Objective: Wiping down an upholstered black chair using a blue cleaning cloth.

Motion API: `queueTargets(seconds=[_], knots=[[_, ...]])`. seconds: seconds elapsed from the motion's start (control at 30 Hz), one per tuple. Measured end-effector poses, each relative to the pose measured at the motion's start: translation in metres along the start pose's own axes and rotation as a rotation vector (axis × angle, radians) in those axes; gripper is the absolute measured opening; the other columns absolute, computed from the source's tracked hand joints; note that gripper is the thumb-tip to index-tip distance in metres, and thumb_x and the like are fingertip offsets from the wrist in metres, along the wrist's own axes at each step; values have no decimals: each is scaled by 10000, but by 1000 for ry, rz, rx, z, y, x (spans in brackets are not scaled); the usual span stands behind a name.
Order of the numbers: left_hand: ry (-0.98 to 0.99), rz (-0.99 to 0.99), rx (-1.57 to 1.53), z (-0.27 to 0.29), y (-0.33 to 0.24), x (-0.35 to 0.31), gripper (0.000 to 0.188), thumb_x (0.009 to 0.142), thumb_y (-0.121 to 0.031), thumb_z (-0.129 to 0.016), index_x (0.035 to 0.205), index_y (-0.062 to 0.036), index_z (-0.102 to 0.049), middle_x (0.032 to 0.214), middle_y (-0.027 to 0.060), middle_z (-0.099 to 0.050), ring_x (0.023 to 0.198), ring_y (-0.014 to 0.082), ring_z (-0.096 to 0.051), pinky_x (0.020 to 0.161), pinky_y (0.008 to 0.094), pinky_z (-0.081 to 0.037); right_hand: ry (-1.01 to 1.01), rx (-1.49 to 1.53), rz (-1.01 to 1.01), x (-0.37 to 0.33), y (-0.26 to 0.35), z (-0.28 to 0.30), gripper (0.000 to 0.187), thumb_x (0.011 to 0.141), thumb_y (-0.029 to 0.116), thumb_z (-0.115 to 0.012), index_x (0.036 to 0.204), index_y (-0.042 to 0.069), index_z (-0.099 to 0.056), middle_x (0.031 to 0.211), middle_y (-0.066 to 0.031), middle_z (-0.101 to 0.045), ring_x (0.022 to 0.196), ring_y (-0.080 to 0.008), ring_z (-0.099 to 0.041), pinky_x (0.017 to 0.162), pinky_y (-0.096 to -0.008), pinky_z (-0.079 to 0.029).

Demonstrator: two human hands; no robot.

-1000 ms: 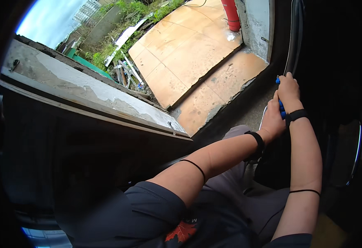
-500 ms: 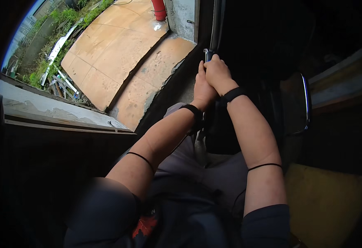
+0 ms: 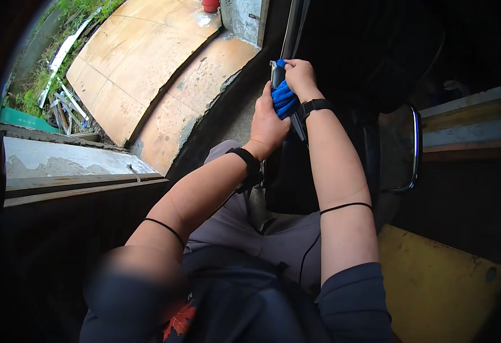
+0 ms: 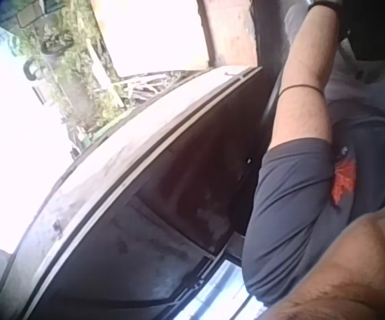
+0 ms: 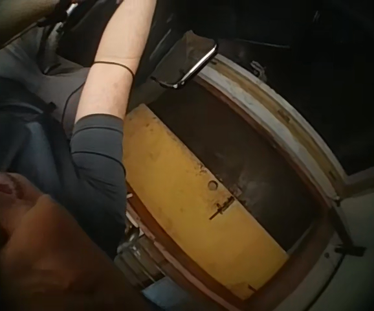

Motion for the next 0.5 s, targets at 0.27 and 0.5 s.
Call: queueTargets(seconds=[0.27, 0.5], knots=[[-32, -45, -15, 4, 0, -2, 876, 731, -48, -646, 1513, -57, -251, 1276, 264, -512, 1187, 427, -530, 1020, 441, -442, 137, 4, -54, -67, 2, 15, 270, 965, 164, -575, 1145, 4, -696, 1027, -166, -715, 924, -267, -689, 857, -348, -526], [-40, -80, -55, 2, -4, -3, 828, 764, -128, -684, 1488, -49, -290, 1242, 283, -527, 1156, 437, -538, 995, 443, -450, 137, -92, 79, -107, 3, 38, 245, 958, 173, -585, 1106, 27, -715, 1036, -135, -702, 916, -258, -678, 843, -366, -535]])
Point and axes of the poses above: each hand's wrist, its own x-axis towards the middle knuckle, its own z-axis out of the back of the hand, y = z × x, the point moved 4 cm from there along x, towards the middle knuckle
